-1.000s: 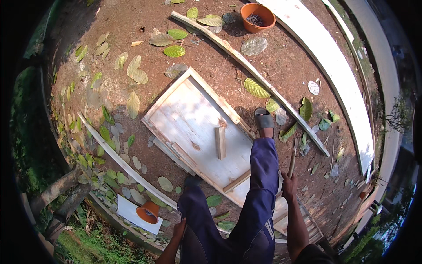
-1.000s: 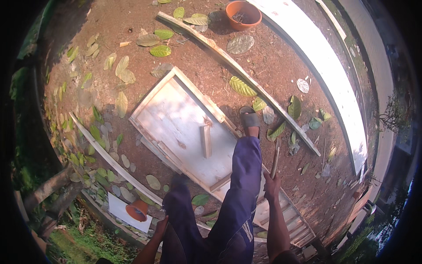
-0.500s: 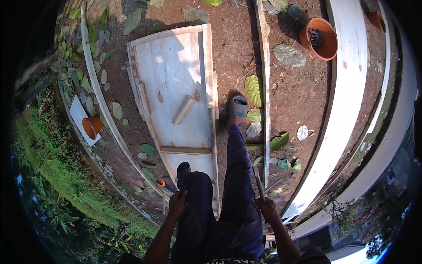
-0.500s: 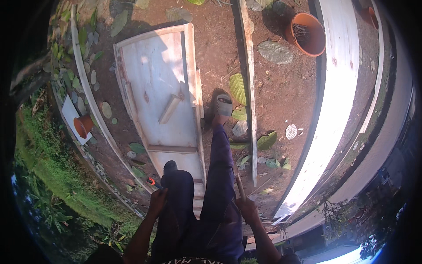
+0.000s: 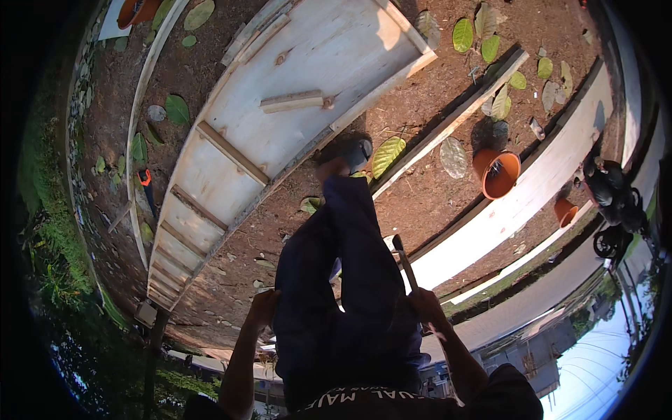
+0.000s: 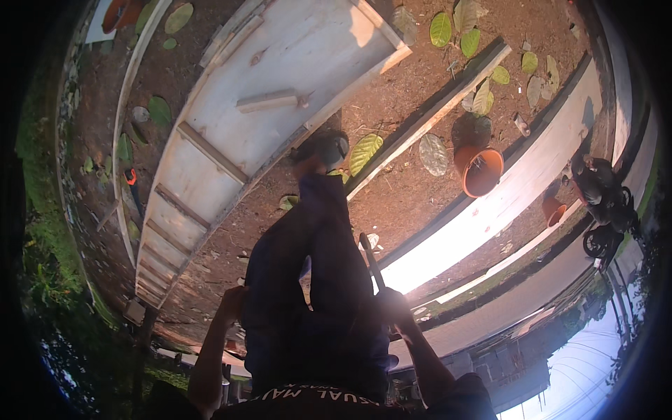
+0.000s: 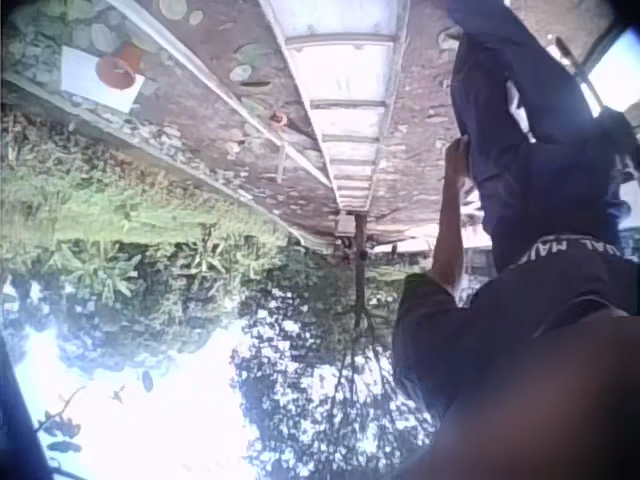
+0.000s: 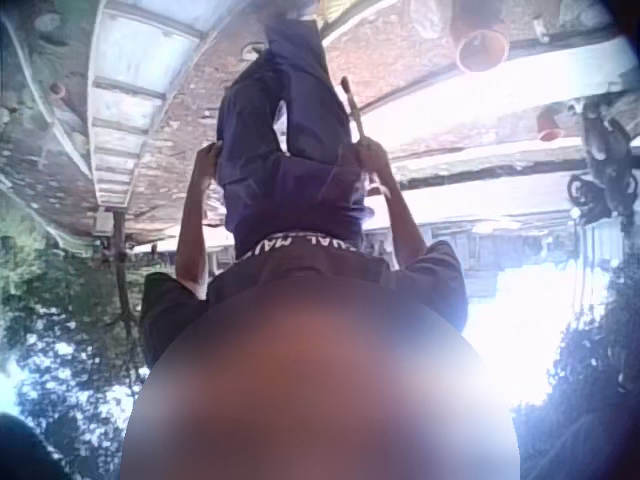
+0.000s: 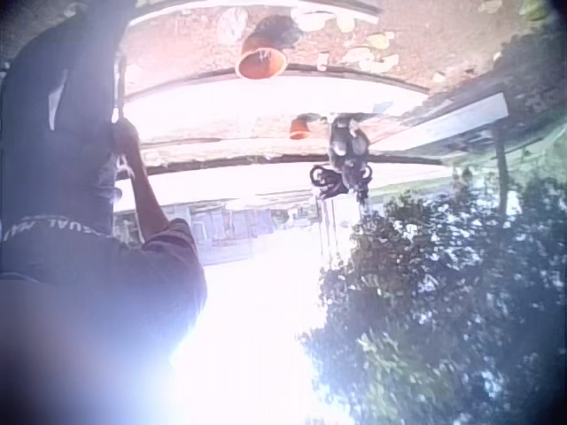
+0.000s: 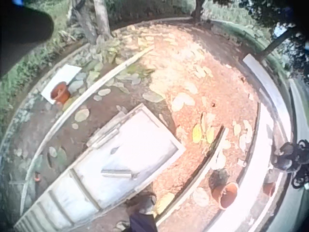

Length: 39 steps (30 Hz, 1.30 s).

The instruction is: The person assembles a wooden frame by positioning planks and nailing them together using a hammer. They retrieve nails from a bucket, hammer them into the frame, and measure the assembled structure with a tape measure.

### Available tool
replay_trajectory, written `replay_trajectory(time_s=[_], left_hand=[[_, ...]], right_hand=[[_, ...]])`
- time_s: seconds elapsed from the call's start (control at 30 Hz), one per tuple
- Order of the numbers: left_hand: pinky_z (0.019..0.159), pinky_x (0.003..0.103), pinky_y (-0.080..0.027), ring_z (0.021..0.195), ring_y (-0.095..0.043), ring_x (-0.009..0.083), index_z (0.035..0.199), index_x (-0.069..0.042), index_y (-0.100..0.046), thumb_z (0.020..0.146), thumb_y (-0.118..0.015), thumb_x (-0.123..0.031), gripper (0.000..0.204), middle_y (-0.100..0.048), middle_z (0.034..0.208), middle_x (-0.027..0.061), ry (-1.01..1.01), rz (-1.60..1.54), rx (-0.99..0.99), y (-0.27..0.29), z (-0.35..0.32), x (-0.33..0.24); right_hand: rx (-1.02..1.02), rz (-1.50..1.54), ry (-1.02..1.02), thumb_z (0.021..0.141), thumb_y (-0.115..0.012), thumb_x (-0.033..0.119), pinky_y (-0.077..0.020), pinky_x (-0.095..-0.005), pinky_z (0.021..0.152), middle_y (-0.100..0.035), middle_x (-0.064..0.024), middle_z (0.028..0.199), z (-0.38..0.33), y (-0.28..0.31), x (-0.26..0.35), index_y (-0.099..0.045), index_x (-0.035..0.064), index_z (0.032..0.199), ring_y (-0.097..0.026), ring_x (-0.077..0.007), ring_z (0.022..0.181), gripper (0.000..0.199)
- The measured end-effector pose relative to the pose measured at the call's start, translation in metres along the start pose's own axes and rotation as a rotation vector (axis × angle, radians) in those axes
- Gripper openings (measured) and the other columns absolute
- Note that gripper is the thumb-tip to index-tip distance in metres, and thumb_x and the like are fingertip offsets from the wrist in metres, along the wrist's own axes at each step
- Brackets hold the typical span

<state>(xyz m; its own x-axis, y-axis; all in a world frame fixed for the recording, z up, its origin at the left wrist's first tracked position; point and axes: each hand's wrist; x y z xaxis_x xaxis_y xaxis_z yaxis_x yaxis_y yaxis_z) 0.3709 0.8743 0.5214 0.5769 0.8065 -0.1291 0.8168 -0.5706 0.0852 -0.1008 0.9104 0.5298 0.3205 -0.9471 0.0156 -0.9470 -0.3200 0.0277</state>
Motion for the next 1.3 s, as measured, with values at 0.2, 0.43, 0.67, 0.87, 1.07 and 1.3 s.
replay_trajectory(time_s=[0.2, 0.43, 0.67, 0.87, 1.07, 1.3], left_hand=[[0.070, 0.031, -0.052, 0.077, -0.063, 0.0100, 0.101, 0.005, -0.070, 0.103, -0.056, -0.023, 0.031, -0.071, 0.084, 0.0087, 0.209, -0.538, 0.123, -0.055, -0.071, 0.028], [0.068, 0.028, -0.048, 0.075, -0.056, 0.0066, 0.106, 0.004, -0.070, 0.103, -0.061, -0.029, 0.034, -0.066, 0.078, 0.0040, 0.047, -0.710, 0.170, -0.144, -0.066, 0.051], [0.057, 0.032, -0.043, 0.062, -0.048, 0.0099, 0.084, -0.003, -0.063, 0.096, -0.068, -0.033, 0.032, -0.054, 0.068, 0.0006, -0.104, -0.661, -0.518, -0.082, 0.228, -0.035], [0.075, 0.043, -0.051, 0.079, -0.067, 0.0312, 0.098, 0.003, -0.065, 0.092, -0.068, -0.027, 0.031, -0.067, 0.085, 0.0216, -0.266, -0.429, -0.612, -0.084, 0.409, -0.107], [0.069, 0.033, -0.046, 0.073, -0.053, 0.0131, 0.094, 0.002, -0.067, 0.095, -0.067, -0.026, 0.028, -0.060, 0.076, 0.0060, -0.376, -0.728, -0.676, -0.129, 0.488, -0.107], [0.073, 0.033, -0.048, 0.077, -0.059, 0.0144, 0.096, 0.003, -0.068, 0.095, -0.066, -0.026, 0.029, -0.063, 0.076, 0.0058, -0.513, -0.906, -0.678, -0.154, 0.493, -0.117]], right_hand=[[-0.047, 0.134, 0.168, 0.098, -0.066, 0.034, -0.0414, -0.0246, 0.059, -0.059, 0.0059, 0.076, -0.065, 0.082, 0.038, -0.069, 0.0058, 0.098, -0.052, -0.0040, 0.070, 0.029], [0.022, -0.465, 0.275, 0.097, -0.069, 0.030, -0.0433, -0.0276, 0.060, -0.061, 0.0035, 0.078, -0.107, 0.139, 0.139, -0.068, 0.0011, 0.095, -0.051, -0.0059, 0.071, 0.029], [-0.139, -0.959, 0.486, 0.094, -0.068, 0.028, -0.0502, -0.0389, 0.060, -0.065, -0.0167, 0.075, 0.178, 0.158, 0.308, -0.064, 0.0004, 0.102, -0.069, -0.0243, 0.069, 0.029], [-0.423, -1.355, 0.982, 0.096, -0.066, 0.028, -0.0481, -0.0487, 0.065, -0.065, -0.0214, 0.076, 0.425, 0.092, 0.453, -0.059, -0.0014, 0.092, -0.066, -0.0397, 0.071, 0.030], [-0.724, -1.203, 2.061, 0.097, -0.064, 0.027, -0.0524, -0.0464, 0.084, -0.067, -0.0211, 0.105, 0.527, 0.049, 0.478, -0.062, 0.0009, 0.116, -0.065, -0.0378, 0.099, 0.033], [-0.283, -1.385, 1.745, 0.092, -0.067, 0.024, -0.0488, -0.0490, 0.096, -0.062, -0.0258, 0.117, 0.559, -0.078, 0.438, -0.056, -0.0057, 0.126, -0.059, -0.0423, 0.111, 0.047]])
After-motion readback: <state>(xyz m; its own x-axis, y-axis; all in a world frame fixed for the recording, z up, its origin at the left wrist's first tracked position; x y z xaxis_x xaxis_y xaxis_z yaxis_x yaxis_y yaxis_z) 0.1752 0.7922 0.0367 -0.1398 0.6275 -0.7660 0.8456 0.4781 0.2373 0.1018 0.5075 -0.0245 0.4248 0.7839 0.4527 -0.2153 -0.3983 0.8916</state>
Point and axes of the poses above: each hand's wrist, its own z-axis towards the middle knuckle, its own y-axis out of the back of the hand, x = y × z
